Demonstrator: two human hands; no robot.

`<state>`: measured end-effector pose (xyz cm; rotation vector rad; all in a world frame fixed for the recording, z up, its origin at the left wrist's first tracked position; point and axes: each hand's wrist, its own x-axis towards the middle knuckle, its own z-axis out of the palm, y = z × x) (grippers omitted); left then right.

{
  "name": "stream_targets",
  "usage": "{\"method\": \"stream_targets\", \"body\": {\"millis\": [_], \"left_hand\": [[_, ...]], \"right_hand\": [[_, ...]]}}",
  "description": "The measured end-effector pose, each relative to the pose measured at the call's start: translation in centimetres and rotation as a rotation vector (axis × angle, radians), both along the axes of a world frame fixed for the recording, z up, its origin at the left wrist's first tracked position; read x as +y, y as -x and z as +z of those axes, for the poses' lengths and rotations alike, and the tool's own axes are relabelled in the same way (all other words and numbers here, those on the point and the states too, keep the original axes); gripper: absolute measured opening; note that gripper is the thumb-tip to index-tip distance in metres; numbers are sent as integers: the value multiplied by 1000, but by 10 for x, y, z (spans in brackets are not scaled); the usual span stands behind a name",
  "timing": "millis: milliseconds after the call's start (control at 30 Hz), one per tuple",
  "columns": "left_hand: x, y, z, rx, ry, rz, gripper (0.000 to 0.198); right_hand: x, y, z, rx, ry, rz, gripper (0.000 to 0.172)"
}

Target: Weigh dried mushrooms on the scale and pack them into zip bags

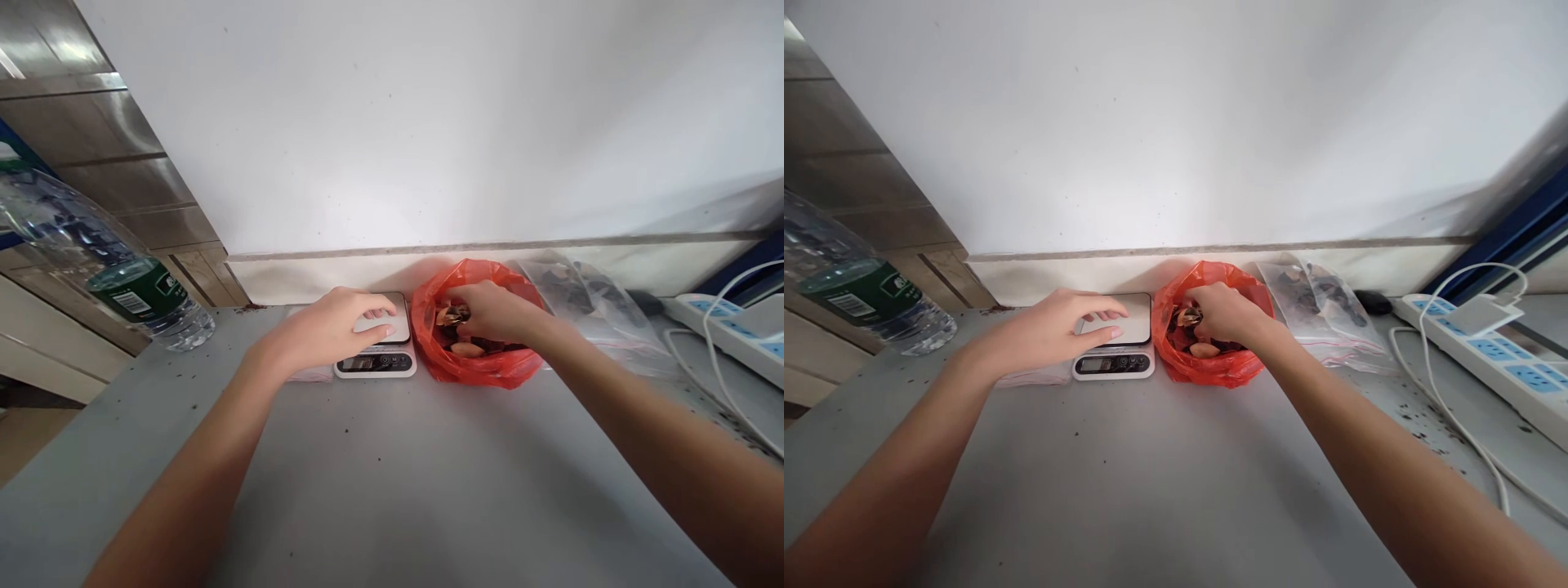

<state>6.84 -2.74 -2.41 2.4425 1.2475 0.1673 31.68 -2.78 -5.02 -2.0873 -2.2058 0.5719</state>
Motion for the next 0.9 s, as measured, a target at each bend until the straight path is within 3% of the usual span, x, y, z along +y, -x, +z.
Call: {"method": "stream_targets", "body": {"millis": [233, 533, 733, 900], "left_hand": [[-1, 3, 3, -18, -2, -21, 40], [10, 16, 5, 38, 66, -6, 48], [16, 29, 8, 84, 120, 48, 54], [25, 40, 6, 162, 177, 137, 61]], "right_hand": [[-6, -13, 12, 98, -74, -25, 21], [-14, -35, 40, 556, -59, 20, 24], [-6, 4, 56, 622, -56, 55, 26], [17, 58, 52, 504, 28, 106, 43]]}}
